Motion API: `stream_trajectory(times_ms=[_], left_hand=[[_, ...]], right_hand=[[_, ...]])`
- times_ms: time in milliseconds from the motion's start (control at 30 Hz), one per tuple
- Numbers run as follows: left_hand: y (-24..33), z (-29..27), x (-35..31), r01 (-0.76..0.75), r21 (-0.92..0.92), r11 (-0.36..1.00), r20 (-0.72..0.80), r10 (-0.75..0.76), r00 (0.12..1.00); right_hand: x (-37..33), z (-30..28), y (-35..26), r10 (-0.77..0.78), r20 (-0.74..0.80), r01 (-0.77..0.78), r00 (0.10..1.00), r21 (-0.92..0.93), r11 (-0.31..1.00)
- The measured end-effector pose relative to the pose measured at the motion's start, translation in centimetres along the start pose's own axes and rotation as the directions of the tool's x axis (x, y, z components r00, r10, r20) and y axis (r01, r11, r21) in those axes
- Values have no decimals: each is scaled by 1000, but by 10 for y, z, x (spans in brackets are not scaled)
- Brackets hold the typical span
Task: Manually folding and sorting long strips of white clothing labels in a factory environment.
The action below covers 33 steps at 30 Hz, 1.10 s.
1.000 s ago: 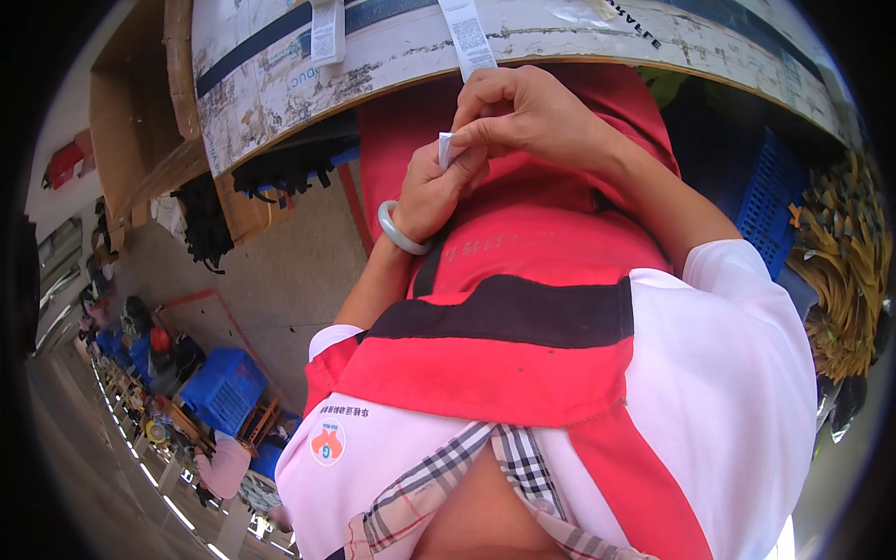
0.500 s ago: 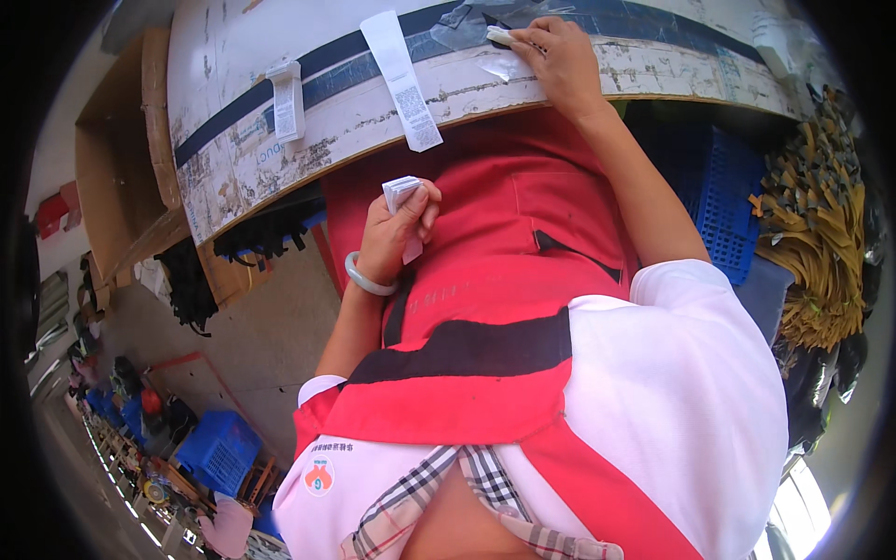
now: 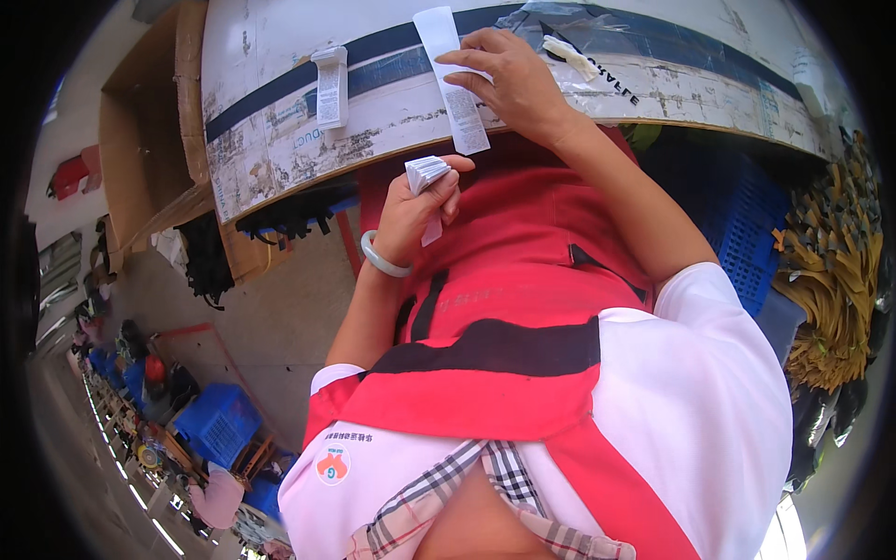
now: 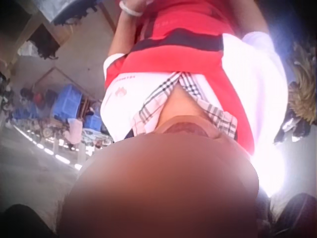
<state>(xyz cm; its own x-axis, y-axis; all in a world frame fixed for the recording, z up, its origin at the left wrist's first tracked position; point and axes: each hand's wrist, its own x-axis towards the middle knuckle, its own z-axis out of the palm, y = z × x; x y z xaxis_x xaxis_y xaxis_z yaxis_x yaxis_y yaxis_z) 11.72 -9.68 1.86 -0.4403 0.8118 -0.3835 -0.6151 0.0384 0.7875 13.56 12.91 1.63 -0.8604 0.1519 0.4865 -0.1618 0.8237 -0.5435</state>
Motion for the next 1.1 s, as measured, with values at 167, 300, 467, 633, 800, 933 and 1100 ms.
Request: stream_trajectory(times_ms=[167,300,467,633,800,933,1100], left_hand=[[2,-4,3,-19,40,999,-43,20,999],[5,-6,13,-326,454,829,-242,467,851],[36,-14,26,-594,648,477,22,768,640],[28,-9,21,-468,473,746,-181,602,777],[26,-4,18,-388,407,827,-224,502,835],[23,-7,17,-422,247,872,-217,475,853],[21,-9,15,-436,206,876,-214,475,853]], right_hand=[[0,20,14,35,-1,-35,999,-71,997],[-1,9,-5,36,35,-36,999,20,999],[4,-17,-51,175,259,-285,950,489,825],[-3,-24,-48,176,263,-279,949,437,855],[-12,-21,-44,176,296,-304,939,471,828],[-12,-23,-45,180,367,-350,913,476,807],[-11,-27,-54,194,380,-364,904,448,817]])
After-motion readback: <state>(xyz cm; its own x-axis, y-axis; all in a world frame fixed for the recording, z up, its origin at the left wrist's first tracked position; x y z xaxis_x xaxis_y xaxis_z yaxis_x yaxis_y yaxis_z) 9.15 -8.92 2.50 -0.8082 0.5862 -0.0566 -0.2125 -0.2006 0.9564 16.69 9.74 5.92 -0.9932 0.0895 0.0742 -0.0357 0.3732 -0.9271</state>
